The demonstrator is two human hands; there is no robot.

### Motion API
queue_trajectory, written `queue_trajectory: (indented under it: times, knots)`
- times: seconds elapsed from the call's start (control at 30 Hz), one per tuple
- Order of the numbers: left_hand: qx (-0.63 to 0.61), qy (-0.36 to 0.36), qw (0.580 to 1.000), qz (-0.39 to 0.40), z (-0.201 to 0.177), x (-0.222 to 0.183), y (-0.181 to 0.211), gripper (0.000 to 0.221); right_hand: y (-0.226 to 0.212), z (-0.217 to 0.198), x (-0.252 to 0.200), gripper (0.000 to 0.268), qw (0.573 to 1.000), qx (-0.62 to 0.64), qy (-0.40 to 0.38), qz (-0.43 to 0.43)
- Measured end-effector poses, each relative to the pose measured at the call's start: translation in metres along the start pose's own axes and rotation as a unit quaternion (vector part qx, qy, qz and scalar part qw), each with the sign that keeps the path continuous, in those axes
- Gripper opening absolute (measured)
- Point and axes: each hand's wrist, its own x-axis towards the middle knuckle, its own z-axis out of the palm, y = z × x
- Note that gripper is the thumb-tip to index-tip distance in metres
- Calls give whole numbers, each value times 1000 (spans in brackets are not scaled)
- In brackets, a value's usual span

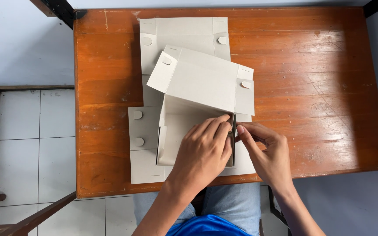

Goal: Assembling a cardboard gift box by folding pre-cut flaps and inserting a smaller product box inside.

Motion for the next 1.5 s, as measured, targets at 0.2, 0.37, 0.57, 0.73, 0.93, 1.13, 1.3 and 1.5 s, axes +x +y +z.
queue_trajectory:
  times: [0.2,0.37,0.57,0.73,0.93,1.13,1.3,1.5]
  knots:
    - [-21,-51,998,8,-24,-10,8,34,-13,2,-11,33,997,-61,-5,-46]
    - [-19,-69,997,20,-21,-19,8,36,-16,8,-19,32,994,-73,-10,-82]
    - [-67,-54,996,25,-34,-17,3,40,-20,12,-20,36,991,-111,0,-67]
    - [3,32,999,19,-67,0,-19,38,-18,14,-20,37,986,-147,6,-77]
    - [242,-50,966,83,-40,30,-61,57,-22,18,-19,32,971,-214,37,-104]
    - [296,17,952,81,-23,29,-63,29,-19,28,-19,25,939,-314,99,-97]
    - [286,89,949,102,-18,22,-58,31,-18,33,-17,13,911,-370,137,-118]
    - [172,50,978,109,-19,17,-62,37,-24,33,-17,11,918,-348,150,-114]
